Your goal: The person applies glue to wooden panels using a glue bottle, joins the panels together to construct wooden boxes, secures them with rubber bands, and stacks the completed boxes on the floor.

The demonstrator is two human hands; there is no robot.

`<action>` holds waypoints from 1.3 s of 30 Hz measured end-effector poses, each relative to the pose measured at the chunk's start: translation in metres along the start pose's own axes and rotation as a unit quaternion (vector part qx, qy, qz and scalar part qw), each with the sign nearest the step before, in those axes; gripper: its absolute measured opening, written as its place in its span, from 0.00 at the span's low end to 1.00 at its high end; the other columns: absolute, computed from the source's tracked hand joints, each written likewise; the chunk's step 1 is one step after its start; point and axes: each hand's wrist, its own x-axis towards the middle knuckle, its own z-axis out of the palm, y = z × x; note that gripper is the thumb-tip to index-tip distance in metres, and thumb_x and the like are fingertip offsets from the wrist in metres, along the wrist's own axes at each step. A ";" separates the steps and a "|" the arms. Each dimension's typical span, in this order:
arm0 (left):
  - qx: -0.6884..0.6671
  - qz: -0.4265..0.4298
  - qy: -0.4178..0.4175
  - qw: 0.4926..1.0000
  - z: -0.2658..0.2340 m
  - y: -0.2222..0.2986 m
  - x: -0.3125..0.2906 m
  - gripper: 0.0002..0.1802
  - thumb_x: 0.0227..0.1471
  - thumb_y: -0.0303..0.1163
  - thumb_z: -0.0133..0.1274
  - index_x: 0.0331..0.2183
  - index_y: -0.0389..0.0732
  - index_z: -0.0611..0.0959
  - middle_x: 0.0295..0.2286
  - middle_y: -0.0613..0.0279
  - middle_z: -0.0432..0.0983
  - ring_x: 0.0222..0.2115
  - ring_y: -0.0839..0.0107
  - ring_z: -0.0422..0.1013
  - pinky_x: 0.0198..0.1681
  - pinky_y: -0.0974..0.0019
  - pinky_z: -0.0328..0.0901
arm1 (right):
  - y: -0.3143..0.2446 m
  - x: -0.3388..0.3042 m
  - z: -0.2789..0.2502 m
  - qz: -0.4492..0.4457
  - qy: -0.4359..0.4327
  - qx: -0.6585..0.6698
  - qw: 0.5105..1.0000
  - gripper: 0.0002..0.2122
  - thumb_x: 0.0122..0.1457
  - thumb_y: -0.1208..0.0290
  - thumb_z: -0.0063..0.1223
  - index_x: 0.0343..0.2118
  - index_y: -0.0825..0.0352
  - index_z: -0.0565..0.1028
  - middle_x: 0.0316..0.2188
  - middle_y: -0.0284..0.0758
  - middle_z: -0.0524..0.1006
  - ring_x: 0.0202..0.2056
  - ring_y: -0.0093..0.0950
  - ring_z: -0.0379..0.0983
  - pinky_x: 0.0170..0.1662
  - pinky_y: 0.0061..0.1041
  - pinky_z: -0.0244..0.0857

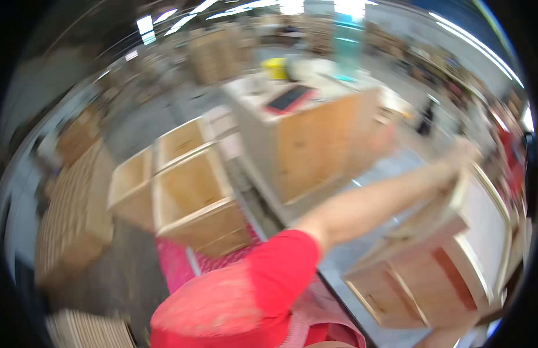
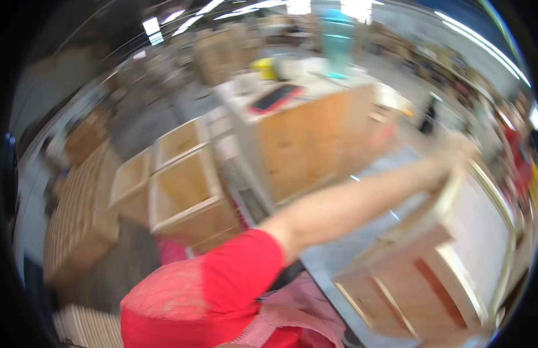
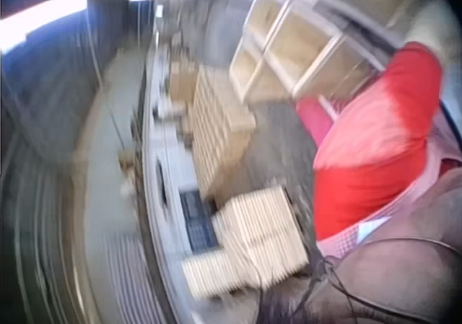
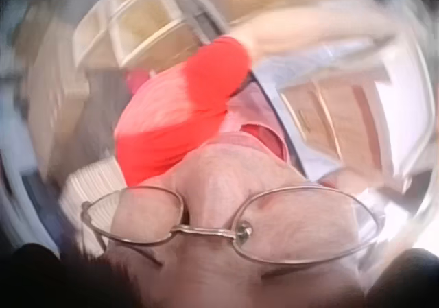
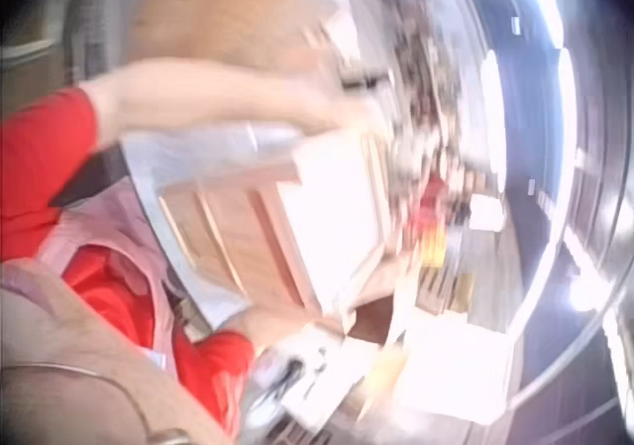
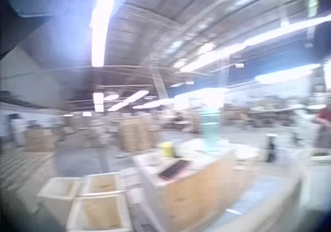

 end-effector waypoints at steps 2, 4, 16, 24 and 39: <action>-0.015 0.047 -0.014 0.999 -0.004 0.004 -0.004 0.11 0.50 0.34 0.53 0.27 0.34 0.82 0.24 0.61 0.76 0.28 0.71 0.72 0.34 0.64 0.66 | 0.008 0.004 0.003 0.014 -0.001 0.010 1.000 0.15 0.67 0.59 0.43 0.34 0.69 0.73 0.26 0.30 0.68 0.30 0.21 0.62 0.33 0.25 0.61; -0.070 0.043 -0.011 0.997 0.000 0.016 -0.012 0.13 0.52 0.33 0.50 0.28 0.33 0.82 0.26 0.60 0.77 0.30 0.73 0.72 0.36 0.67 0.65 | 0.008 0.006 0.007 0.017 0.001 0.012 1.000 0.16 0.68 0.59 0.42 0.31 0.68 0.73 0.25 0.28 0.66 0.30 0.19 0.61 0.32 0.24 0.60; -0.099 -0.146 -0.064 0.982 -0.001 0.051 -0.020 0.22 0.64 0.40 0.37 0.33 0.34 0.81 0.35 0.59 0.78 0.38 0.74 0.70 0.45 0.68 0.63 | -0.060 0.003 0.030 0.172 0.025 0.060 0.983 0.13 0.64 0.72 0.46 0.22 0.64 0.63 0.19 0.22 0.58 0.23 0.12 0.53 0.25 0.17 0.50; -0.056 -0.166 -0.059 0.983 -0.003 0.047 -0.019 0.24 0.66 0.40 0.35 0.33 0.33 0.80 0.37 0.57 0.78 0.40 0.72 0.71 0.48 0.68 0.62 | -0.054 -0.009 0.038 0.180 0.078 0.113 0.974 0.11 0.63 0.71 0.49 0.24 0.67 0.69 0.19 0.23 0.69 0.22 0.11 0.60 0.25 0.16 0.57; 0.279 0.027 -0.155 0.947 -0.025 0.029 -0.010 0.20 0.66 0.38 0.36 0.34 0.35 0.78 0.39 0.51 0.78 0.42 0.66 0.71 0.52 0.64 0.61 | -0.056 -0.010 0.048 0.142 0.199 0.144 0.959 0.09 0.56 0.73 0.56 0.22 0.72 0.74 0.19 0.33 0.77 0.23 0.16 0.72 0.26 0.20 0.66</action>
